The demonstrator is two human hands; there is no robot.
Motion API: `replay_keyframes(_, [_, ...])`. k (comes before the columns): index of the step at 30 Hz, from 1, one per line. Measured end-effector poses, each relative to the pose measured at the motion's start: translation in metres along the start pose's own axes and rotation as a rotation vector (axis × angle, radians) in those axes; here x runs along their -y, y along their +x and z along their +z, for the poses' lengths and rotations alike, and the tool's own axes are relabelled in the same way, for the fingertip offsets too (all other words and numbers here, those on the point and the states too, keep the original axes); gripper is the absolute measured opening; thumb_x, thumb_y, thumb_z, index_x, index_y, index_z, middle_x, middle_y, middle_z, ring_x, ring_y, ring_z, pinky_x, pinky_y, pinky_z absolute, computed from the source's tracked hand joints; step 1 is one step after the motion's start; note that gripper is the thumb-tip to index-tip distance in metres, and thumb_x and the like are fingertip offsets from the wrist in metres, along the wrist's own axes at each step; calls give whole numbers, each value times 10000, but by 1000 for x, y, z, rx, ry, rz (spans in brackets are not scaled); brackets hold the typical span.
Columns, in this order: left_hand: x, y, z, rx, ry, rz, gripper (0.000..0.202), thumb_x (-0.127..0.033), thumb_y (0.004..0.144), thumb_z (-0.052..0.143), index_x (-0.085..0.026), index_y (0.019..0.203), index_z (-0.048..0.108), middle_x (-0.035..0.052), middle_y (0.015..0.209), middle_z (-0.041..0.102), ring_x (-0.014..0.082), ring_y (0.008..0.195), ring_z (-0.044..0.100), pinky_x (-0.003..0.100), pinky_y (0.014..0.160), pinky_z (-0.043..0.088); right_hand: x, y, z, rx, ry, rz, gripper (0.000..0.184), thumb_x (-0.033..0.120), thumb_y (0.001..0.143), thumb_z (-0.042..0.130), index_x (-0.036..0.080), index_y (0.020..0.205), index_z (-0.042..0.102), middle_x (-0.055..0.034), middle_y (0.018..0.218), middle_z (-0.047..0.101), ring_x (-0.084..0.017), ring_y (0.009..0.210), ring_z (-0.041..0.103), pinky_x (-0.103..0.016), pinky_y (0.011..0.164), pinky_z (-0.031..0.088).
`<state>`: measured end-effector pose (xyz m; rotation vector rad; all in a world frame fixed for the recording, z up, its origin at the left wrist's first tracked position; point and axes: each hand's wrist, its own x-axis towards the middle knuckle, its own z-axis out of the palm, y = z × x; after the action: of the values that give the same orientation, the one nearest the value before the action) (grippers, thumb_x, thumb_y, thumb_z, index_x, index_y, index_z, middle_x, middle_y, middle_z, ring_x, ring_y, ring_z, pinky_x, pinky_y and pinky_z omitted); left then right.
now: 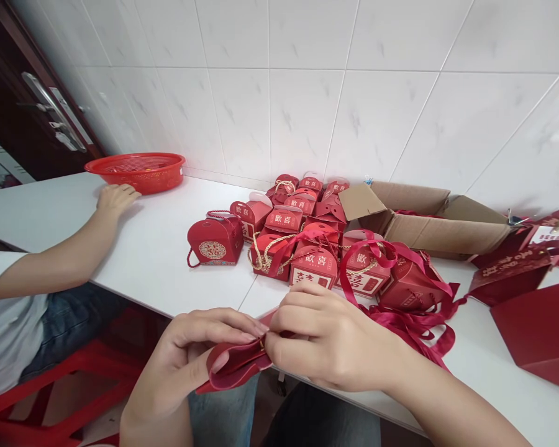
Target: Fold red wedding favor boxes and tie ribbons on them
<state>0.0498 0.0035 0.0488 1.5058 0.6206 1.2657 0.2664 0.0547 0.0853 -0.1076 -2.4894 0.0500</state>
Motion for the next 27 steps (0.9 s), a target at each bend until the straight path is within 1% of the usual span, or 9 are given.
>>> replay_keyframes(5, [0,-3,1,-26,94,45,234,-177,883,627,-292,1021,778,76,1018,774,207,950,723,281,836,569,1,1,-2,1,-32,9,338,170,1026,326,142,848,611,-68,797,653,-144,740,564,-318,716,438])
replay_keyframes(8, [-2,-5,1,-48,134,51,227,-179,888,617,-275,1014,781,80,998,776,209,947,720,280,839,564,3,1,-1,1,-35,12,306,156,1018,345,144,859,605,-70,803,650,-147,738,563,-312,705,445])
replay_keyframes(11, [-2,-5,-1,-42,154,33,230,-196,902,591,-243,1020,783,108,989,769,229,923,719,306,819,568,4,0,2,3,-23,38,234,144,1007,373,140,929,594,-81,816,641,-162,785,585,-311,726,471])
replay_keyframes(14, [-1,-3,-3,-22,123,27,231,-216,907,584,-232,1017,787,120,986,763,232,894,716,316,800,568,3,-2,4,-57,52,111,101,174,982,469,137,990,562,-79,836,615,-155,805,582,-283,718,501])
replay_keyframes(16, [0,-1,-4,-20,73,-9,223,-223,904,595,-250,1013,788,110,1000,762,218,892,712,294,787,563,3,-2,6,-92,108,153,59,180,955,539,142,999,548,-72,859,595,-137,796,567,-246,690,506])
replay_keyframes(18, [1,1,-4,-21,-11,-71,194,-239,883,634,-267,992,792,96,1002,762,204,875,711,270,757,560,3,-2,6,-80,134,158,65,165,943,563,135,1000,553,-74,872,589,-129,793,561,-230,683,504])
replay_keyframes(22, [1,2,0,-59,-177,-200,142,-289,788,749,-239,909,805,81,883,770,183,754,708,245,675,554,5,-1,3,-36,144,109,70,129,956,522,105,993,576,-89,855,597,-137,778,550,-261,698,501])
replay_keyframes(24, [0,1,4,-105,-207,-250,152,-304,752,782,-210,868,809,83,826,773,175,711,705,230,649,547,5,-2,2,-26,157,91,102,92,958,489,95,1004,580,-95,856,596,-145,792,541,-276,712,503])
replay_keyframes(27, [-2,2,10,-175,-201,-286,153,-312,724,802,-189,815,813,87,800,780,183,696,714,232,647,550,5,-4,1,-15,179,69,161,39,944,456,85,1041,576,-106,877,595,-155,817,525,-295,733,507])
